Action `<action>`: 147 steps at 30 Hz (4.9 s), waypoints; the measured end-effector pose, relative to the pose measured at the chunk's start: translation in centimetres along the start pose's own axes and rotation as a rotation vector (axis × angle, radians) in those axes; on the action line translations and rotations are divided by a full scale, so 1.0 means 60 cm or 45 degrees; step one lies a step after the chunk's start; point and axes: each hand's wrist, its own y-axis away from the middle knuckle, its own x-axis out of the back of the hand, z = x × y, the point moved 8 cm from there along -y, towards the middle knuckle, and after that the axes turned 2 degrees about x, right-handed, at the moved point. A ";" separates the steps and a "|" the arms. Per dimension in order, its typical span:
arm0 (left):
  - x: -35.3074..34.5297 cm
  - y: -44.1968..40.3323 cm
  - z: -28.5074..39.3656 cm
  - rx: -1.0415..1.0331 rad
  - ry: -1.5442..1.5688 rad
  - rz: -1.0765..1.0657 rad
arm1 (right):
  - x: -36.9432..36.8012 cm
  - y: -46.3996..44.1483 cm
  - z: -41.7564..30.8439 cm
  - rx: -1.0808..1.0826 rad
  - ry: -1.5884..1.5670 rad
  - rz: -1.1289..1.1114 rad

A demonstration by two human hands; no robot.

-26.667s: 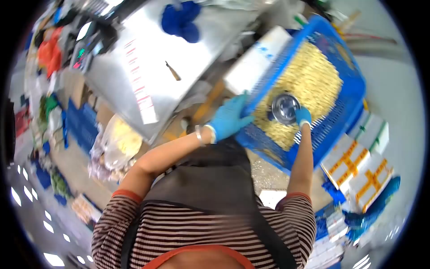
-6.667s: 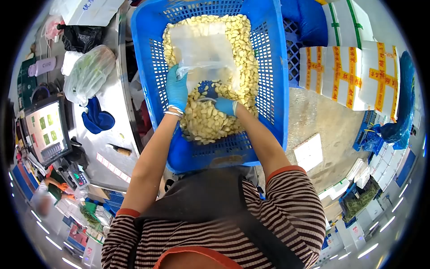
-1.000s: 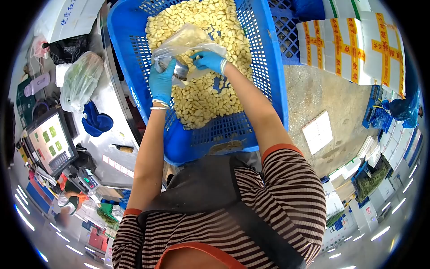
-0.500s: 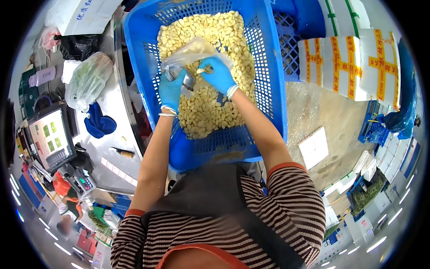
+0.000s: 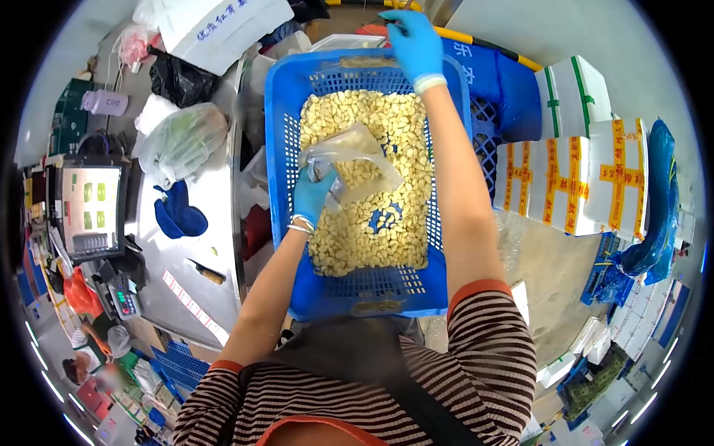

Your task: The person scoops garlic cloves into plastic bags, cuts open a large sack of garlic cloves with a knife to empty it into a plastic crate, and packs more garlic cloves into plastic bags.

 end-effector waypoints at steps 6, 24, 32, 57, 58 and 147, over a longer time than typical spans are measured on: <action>-0.002 -0.012 -0.029 0.032 -0.017 -0.021 | -0.077 0.424 -0.058 -0.848 -0.266 -0.945; 0.038 0.031 -0.032 0.268 0.518 0.184 | -0.091 0.440 -0.092 -0.305 0.328 -0.492; 0.040 0.034 -0.045 0.233 0.511 0.139 | 0.192 0.435 -0.116 -0.617 0.169 -0.312; 0.254 0.490 0.218 0.115 0.200 0.149 | 0.151 0.263 -0.438 -0.835 -1.929 -0.767; 0.286 0.533 0.221 0.117 0.234 0.201 | 0.137 0.277 -0.477 -0.796 -2.090 -0.732; 0.880 0.590 -0.132 0.056 0.419 0.574 | -0.617 0.684 -0.821 -0.079 -0.073 -1.575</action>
